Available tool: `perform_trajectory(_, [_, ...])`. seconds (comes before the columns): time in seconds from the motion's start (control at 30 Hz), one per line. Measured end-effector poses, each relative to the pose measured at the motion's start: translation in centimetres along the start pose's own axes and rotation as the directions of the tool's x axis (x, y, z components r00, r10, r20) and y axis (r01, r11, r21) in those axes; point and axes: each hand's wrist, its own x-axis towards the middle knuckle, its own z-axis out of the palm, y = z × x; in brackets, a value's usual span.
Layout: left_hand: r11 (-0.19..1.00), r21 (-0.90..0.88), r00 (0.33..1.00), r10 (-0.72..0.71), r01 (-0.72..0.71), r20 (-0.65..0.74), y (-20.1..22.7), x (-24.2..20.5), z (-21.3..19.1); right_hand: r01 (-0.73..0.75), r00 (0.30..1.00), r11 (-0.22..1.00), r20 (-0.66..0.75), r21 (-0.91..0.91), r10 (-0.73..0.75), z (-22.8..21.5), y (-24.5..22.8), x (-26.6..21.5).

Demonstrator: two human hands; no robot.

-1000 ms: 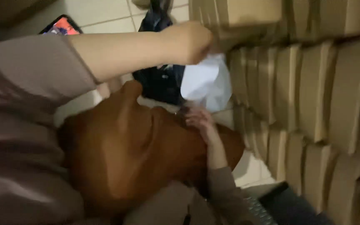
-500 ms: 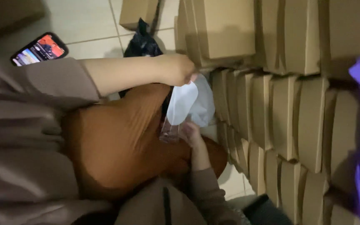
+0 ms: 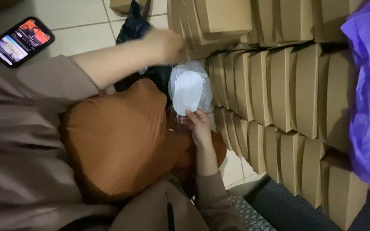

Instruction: The person is packing small white circular discs into individual clear plastic bags and then placing them into a larger container.

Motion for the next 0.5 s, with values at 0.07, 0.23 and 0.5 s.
perform_trajectory(0.07, [0.988, 0.131, 0.984, -0.059, 0.082, -0.167, -5.2, 4.6, 1.6, -0.010, 1.000, 0.999, -0.002, -0.032, 0.010, 0.5, -1.2, -0.3])
perform_trajectory(0.23, [0.851, 0.435, 0.851, -0.026, 0.294, -0.525, -13.9, 11.1, 5.5, -0.037, 0.992, 0.976, -0.126, -0.214, 0.010, 3.3, -3.1, 0.2])
perform_trajectory(0.5, [0.923, 0.093, 0.733, -0.232, 0.373, -0.640, -19.7, 13.7, 7.1, 0.373, 0.928, 0.801, 0.179, -0.468, -0.327, 8.0, -5.3, 6.3])
